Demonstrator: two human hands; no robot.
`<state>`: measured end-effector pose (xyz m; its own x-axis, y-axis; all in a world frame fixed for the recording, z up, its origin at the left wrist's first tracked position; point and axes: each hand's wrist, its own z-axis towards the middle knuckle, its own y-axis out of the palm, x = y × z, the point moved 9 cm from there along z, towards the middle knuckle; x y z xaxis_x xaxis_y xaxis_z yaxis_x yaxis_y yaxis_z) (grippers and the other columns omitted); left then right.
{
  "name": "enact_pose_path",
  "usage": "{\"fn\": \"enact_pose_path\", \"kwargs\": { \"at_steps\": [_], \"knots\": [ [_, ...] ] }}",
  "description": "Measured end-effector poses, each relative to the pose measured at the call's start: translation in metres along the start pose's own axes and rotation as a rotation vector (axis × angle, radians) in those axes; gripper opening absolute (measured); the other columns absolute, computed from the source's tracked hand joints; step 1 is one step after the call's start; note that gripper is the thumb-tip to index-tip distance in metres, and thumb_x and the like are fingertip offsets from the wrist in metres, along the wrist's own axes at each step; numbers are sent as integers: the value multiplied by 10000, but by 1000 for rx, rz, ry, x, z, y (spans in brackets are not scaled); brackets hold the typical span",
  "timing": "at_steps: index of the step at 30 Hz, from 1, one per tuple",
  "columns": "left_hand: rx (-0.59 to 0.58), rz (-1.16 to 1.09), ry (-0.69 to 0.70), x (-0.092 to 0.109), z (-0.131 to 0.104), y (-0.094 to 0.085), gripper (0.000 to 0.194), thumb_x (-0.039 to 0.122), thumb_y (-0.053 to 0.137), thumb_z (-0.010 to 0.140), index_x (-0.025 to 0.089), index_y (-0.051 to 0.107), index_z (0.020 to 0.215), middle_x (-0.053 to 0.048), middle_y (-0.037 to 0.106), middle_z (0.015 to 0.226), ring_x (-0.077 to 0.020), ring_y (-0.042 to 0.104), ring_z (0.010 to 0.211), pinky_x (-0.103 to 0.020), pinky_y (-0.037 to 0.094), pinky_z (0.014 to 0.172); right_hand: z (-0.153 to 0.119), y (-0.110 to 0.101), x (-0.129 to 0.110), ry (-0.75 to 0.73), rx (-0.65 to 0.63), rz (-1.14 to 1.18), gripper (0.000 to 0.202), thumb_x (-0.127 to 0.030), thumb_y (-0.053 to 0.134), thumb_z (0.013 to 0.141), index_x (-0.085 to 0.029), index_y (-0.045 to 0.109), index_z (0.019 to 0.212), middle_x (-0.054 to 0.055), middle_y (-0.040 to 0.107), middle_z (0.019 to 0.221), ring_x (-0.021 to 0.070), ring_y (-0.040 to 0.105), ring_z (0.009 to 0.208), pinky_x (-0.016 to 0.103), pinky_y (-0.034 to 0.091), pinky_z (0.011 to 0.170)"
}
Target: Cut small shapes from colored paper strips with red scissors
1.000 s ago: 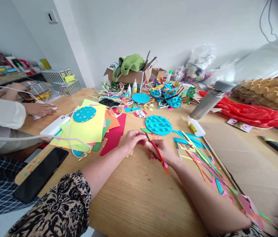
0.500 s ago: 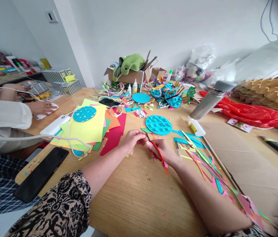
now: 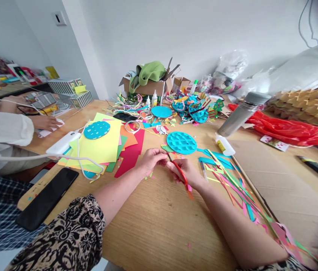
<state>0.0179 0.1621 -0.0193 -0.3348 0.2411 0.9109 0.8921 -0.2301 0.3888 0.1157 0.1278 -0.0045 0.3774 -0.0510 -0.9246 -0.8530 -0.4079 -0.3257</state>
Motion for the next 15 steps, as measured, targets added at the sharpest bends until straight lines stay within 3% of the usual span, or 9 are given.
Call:
{"fn": "enact_pose_path", "kwargs": {
  "at_steps": [15],
  "knots": [
    [3, -2, 7, 0, -1, 0, 186, 266, 715, 626, 129, 602, 682, 15, 591, 587, -85, 537, 536, -230, 416, 575, 1, 0, 3, 8, 21, -25, 513, -666, 564, 735, -184, 472, 583, -22, 502, 401, 108, 483, 342, 191, 301, 351]
  ]
}}
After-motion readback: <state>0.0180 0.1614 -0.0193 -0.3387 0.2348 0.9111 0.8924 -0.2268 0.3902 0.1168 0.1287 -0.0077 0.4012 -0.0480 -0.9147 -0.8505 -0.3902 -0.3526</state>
